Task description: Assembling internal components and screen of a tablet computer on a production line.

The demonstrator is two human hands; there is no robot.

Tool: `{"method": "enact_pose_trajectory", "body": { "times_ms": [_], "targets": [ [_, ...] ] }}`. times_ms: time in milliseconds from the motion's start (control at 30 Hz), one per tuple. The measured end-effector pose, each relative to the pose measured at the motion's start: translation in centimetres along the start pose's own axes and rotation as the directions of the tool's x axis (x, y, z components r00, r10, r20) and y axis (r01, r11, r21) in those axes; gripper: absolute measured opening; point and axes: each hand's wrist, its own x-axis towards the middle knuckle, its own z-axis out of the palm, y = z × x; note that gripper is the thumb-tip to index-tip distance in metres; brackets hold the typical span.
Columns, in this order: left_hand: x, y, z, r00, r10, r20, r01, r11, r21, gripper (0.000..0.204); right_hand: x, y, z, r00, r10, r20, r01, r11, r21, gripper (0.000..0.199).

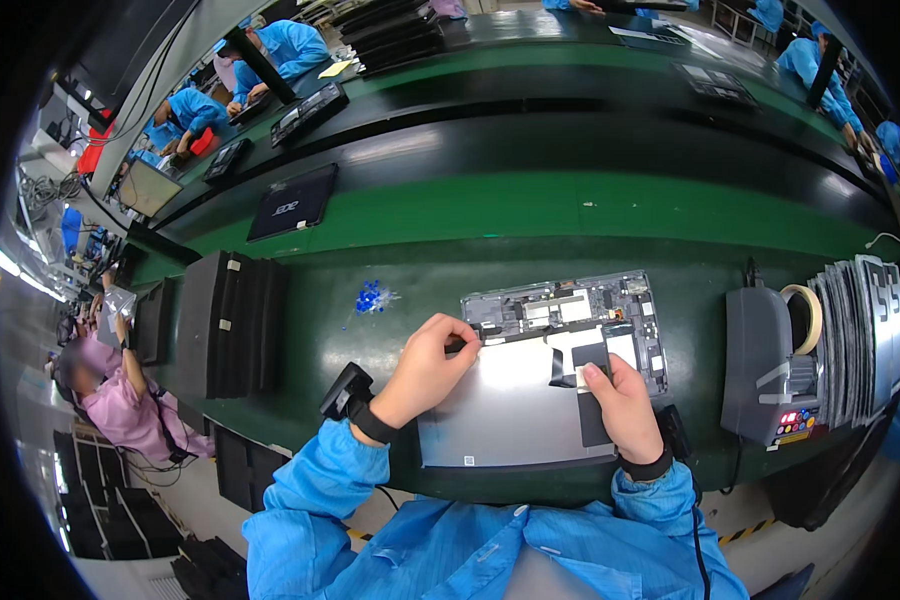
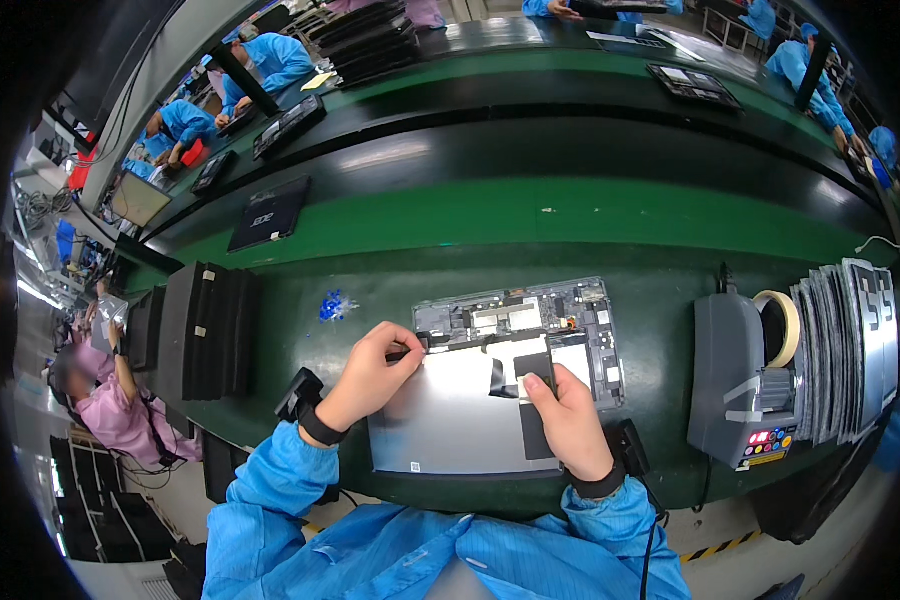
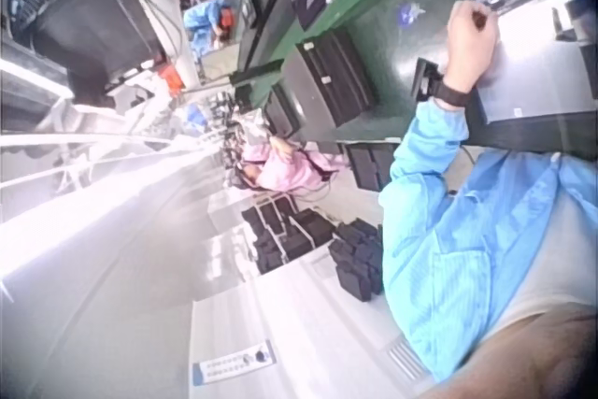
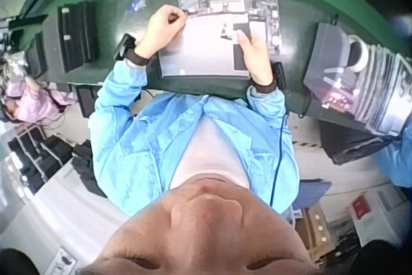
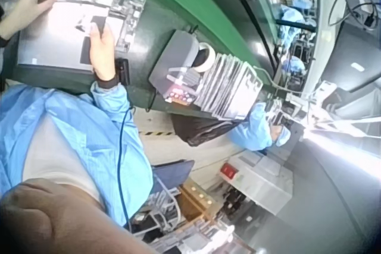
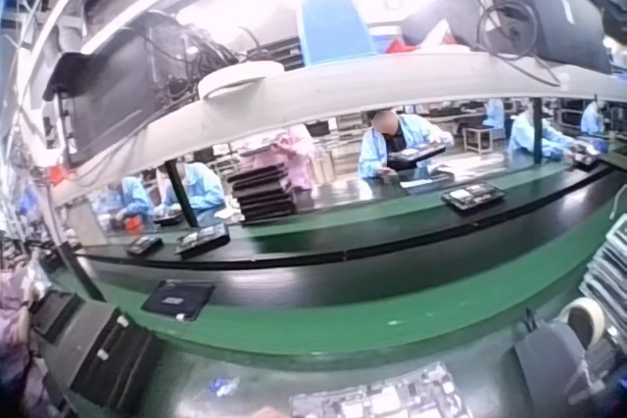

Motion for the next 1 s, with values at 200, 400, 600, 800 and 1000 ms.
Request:
{"method": "enact_pose_trajectory", "body": {
  "times_ms": [200,400,600,800,1000],
  "targets": [
    [-0.9,0.0,1.2,0.971,0.188,-0.147,-0.175,0.98,0.095,0.01,0.0,-0.2,0.2,1.0,0.0,0.019,0.0,1.0,-0.009,0.024],
    [-0.5,0.6,1.4,0.889,0.321,-0.325,-0.278,0.945,0.173,0.012,-0.1,0.0,0.1,1.0,-0.007,-0.018,0.006,0.998,-0.06,0.023],
    [2.5,-8.6,-7.5,0.838,-0.046,-0.543,0.282,0.889,0.36,0.017,-0.4,0.2,0.4,0.998,-0.051,-0.046,0.047,0.995,-0.09,0.022],
    [2.2,-12.0,-7.0,0.767,-0.115,-0.631,0.413,0.841,0.35,0.025,-0.4,0.2,0.3,0.999,-0.01,-0.043,0.007,0.997,-0.081,0.022],
    [0.9,-15.6,-9.3,0.749,-0.112,-0.653,0.159,0.987,0.014,0.013,0.0,0.2,-0.2,0.999,-0.016,-0.039,0.015,1.0,-0.002,0.028]
  ]
}}
